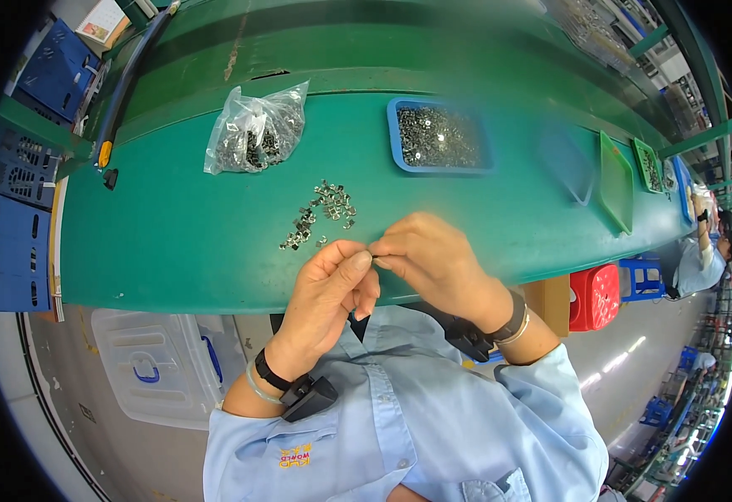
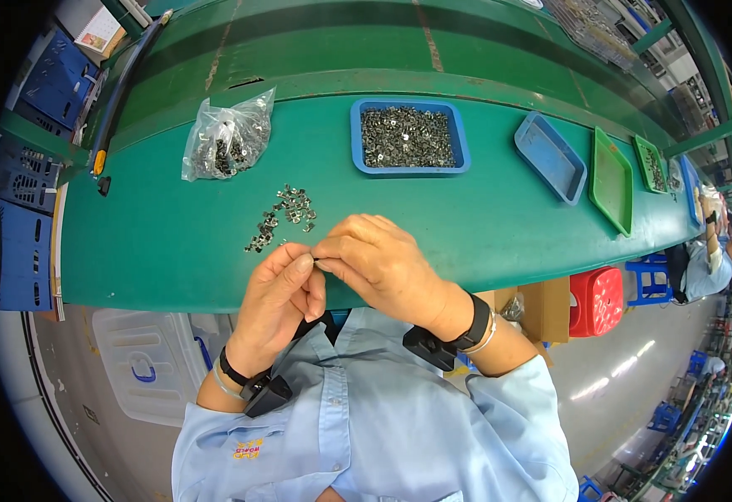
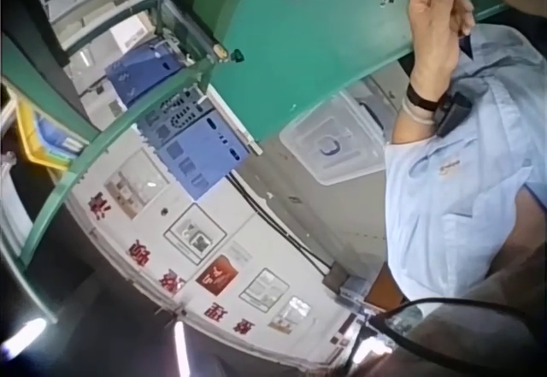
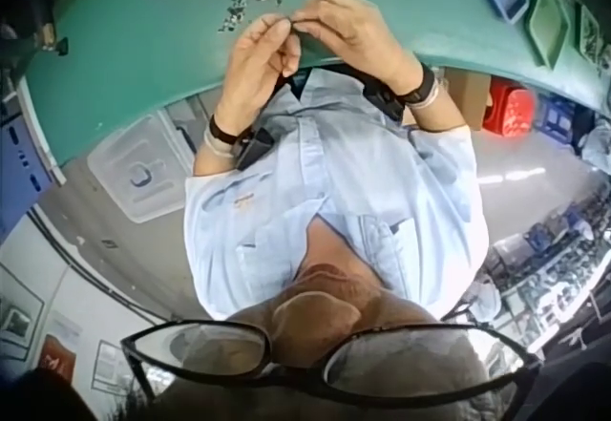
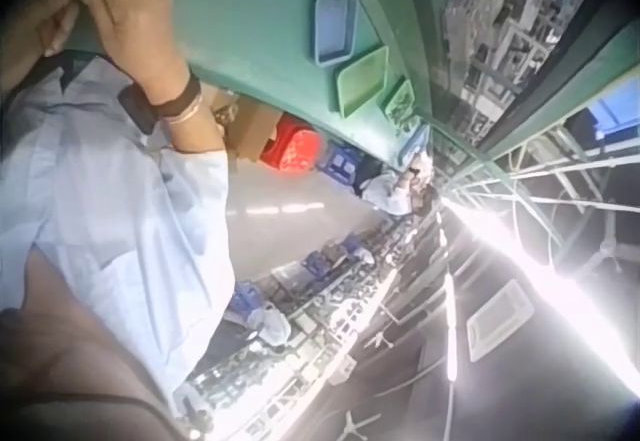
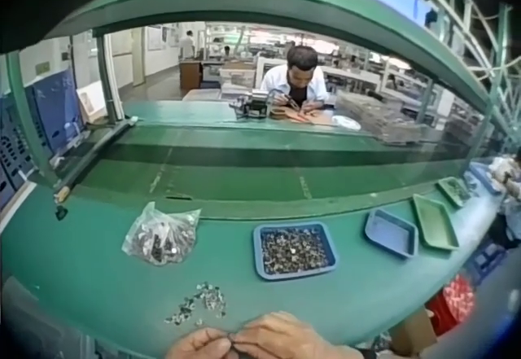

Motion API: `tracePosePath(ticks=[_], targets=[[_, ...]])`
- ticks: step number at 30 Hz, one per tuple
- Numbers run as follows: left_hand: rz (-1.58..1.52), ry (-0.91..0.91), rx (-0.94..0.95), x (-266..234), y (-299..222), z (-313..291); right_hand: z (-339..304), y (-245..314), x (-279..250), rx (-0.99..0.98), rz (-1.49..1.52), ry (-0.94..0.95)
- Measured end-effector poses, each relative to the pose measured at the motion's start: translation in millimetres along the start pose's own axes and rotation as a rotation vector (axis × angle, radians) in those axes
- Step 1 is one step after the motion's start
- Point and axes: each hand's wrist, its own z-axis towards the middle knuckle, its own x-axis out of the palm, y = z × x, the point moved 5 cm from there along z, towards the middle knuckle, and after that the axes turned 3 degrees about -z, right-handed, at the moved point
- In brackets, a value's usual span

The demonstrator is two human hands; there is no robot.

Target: Inspecting and sorting small metal components on an electronics assembly line.

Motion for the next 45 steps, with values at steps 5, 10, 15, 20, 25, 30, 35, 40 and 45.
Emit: tracePosePath(ticks=[5, 10, 15, 20, 25, 30, 35, 40, 45], targets=[[-0.005, 0.006, 0.000, 5, 7, -5, -12, 5, 0, 0.026, -0.043, -0.080], [0.034, -0.008, 0.044, 11, 7, -11, -20, 9, -3, -0.008, -0.084, -0.121], [0.022, 0.011, 0.060, 10, 9, -14, -26, 9, -1, -0.035, -0.062, -0.123], [0.042, 0.014, 0.077, 9, 8, -18, -28, 11, 6, 0.013, -0.014, -0.177], [0.049, 0.020, 0.114, 12, 5, -21, -29, 12, 7, 0.006, 0.037, -0.196], [-0.007, 0.033, 0.129, 14, 5, -21, -27, 13, 9, 0.000, 0.050, -0.204], [-0.019, 0.045, 0.150, 11, 7, -18, -27, 14, 10, -0.003, 0.078, -0.219], [-0.109, 0.086, 0.124, 12, 11, -15, -30, 15, 11, 0.007, 0.107, -0.235], [-0.147, 0.146, 0.127, 11, 14, -13, -36, 11, 17, 0.077, 0.177, -0.221]])
